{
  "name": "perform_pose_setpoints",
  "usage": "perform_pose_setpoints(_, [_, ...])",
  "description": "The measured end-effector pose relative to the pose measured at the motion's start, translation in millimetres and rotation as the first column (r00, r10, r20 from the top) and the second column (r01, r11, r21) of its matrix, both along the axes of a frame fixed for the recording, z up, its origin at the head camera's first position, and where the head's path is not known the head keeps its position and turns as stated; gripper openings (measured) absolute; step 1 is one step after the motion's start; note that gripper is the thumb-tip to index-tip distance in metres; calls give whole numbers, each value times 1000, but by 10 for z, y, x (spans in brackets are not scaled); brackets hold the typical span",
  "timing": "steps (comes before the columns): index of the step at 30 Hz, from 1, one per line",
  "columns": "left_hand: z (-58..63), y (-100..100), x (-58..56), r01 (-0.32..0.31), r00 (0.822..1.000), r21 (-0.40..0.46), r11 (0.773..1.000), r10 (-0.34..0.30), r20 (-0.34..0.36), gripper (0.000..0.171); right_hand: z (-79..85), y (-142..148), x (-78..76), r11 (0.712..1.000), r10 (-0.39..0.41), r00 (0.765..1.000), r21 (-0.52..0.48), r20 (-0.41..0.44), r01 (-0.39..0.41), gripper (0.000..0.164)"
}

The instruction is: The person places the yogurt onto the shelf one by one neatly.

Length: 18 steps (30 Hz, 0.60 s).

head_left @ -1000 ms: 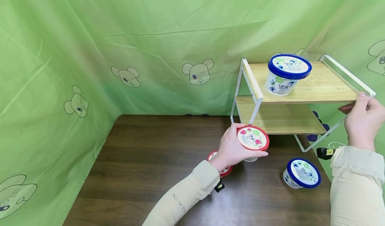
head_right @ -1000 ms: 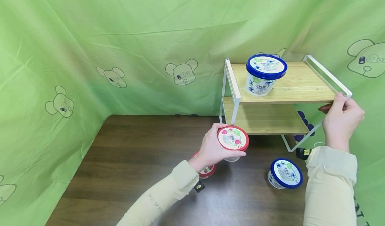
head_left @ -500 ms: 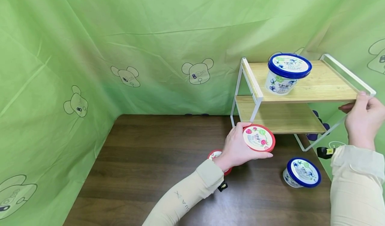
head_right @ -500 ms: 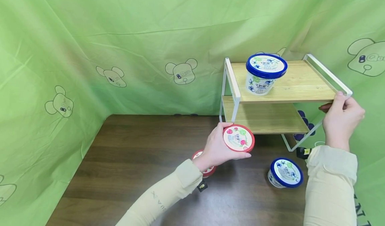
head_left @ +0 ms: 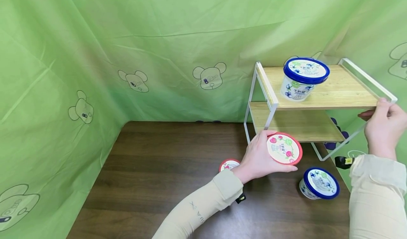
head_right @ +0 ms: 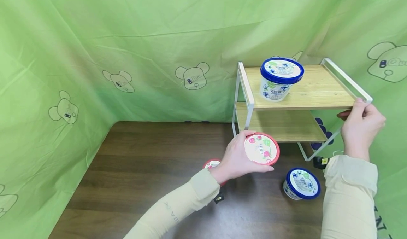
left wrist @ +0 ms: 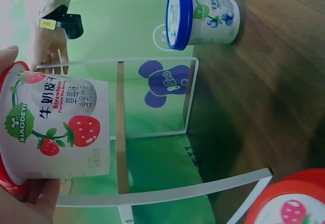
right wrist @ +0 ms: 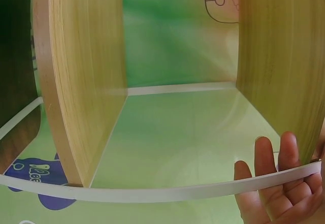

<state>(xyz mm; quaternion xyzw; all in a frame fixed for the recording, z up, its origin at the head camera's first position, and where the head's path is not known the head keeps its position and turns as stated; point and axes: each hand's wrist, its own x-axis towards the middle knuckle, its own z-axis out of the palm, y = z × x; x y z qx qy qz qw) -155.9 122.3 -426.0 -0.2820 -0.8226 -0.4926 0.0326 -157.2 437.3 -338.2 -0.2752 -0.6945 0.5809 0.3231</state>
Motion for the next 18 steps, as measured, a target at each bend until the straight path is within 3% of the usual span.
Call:
perform_pose_setpoints(8, [99, 92, -26, 84, 992, -92, 992, -93, -89, 103, -59, 46, -27, 998, -17, 1000, 58, 15, 16, 29])
perform_pose_setpoints(18, [159, 260, -101, 69, 971, -168, 983, -105, -215, 104, -42, 53, -21, 1000, -9, 1000, 4, 9, 9, 29])
